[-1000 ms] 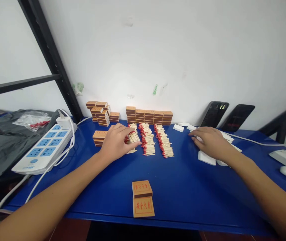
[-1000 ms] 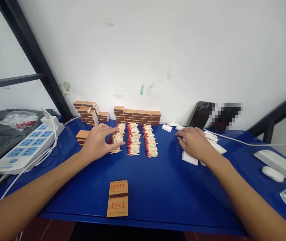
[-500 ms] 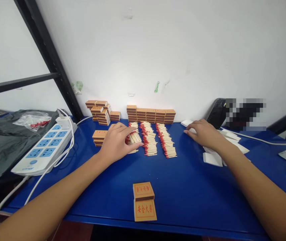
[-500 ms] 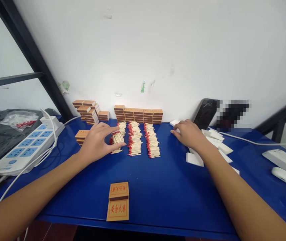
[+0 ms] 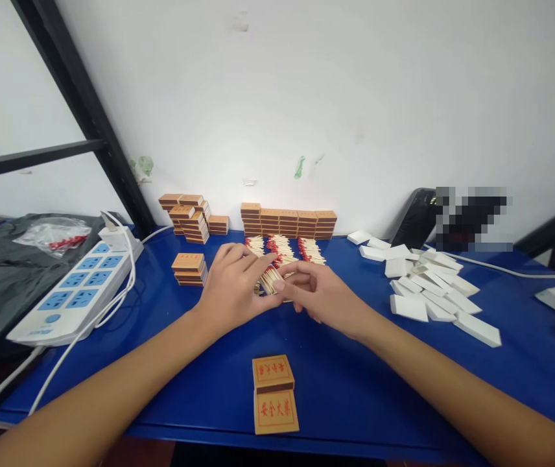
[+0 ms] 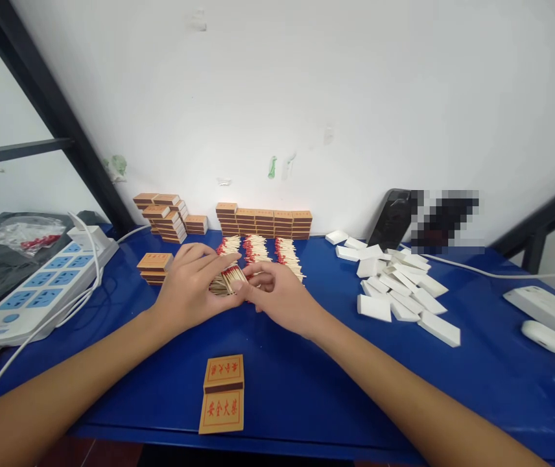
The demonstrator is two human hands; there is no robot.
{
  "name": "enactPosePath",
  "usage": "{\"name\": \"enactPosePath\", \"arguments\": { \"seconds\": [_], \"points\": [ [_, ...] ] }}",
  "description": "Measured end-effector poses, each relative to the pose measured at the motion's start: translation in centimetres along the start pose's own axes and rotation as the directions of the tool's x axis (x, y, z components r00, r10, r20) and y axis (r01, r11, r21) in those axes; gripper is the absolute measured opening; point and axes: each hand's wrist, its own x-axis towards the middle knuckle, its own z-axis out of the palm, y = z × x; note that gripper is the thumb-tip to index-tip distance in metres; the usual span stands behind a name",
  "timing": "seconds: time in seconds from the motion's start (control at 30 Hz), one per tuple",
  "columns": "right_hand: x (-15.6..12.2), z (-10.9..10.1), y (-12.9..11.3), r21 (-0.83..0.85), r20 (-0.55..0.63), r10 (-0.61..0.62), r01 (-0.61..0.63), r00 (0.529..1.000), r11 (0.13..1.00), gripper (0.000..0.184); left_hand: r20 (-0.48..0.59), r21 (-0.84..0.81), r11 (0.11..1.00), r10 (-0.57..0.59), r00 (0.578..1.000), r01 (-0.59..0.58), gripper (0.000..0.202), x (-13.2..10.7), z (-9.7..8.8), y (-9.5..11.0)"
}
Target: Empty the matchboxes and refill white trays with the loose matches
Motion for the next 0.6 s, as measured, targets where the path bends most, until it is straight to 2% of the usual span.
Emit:
{"name": "enactPosePath", "arguments": {
  "seconds": [0.1,0.3,0.43,0.6],
  "points": [
    [0.0,-0.1,0.5,0.022,0.017,0.028,-0.029,0.999,0.999,0.057,-0.024,0.015,1.000,0.015,1.000,-0.014,0.034,0.2,0.1,0.5],
    [0.2,-0.6,0.9,0.071,0.014,0.105,-0.105,0.994,0.992,0.053,-0.030,0.074,0.997,0.009,1.000,-0.006,0.053,0.2,0.2,0.4],
    [0.3,-1.1,0.7,0.034,-0.021,0.047,-0.046,0.999,0.998,0.055,0.007,0.035,0.999,-0.003,1.000,0.002,0.060,0.0,0.3,0.3],
    [0.3,-2.7,0.5,-0.083,-0.029,-0.050,0.048,0.998,0.995,0.051,0.121,-0.095,0.995,-0.004,0.993,0.016,0.062,-0.4,0.5,-0.2]
  ]
}}
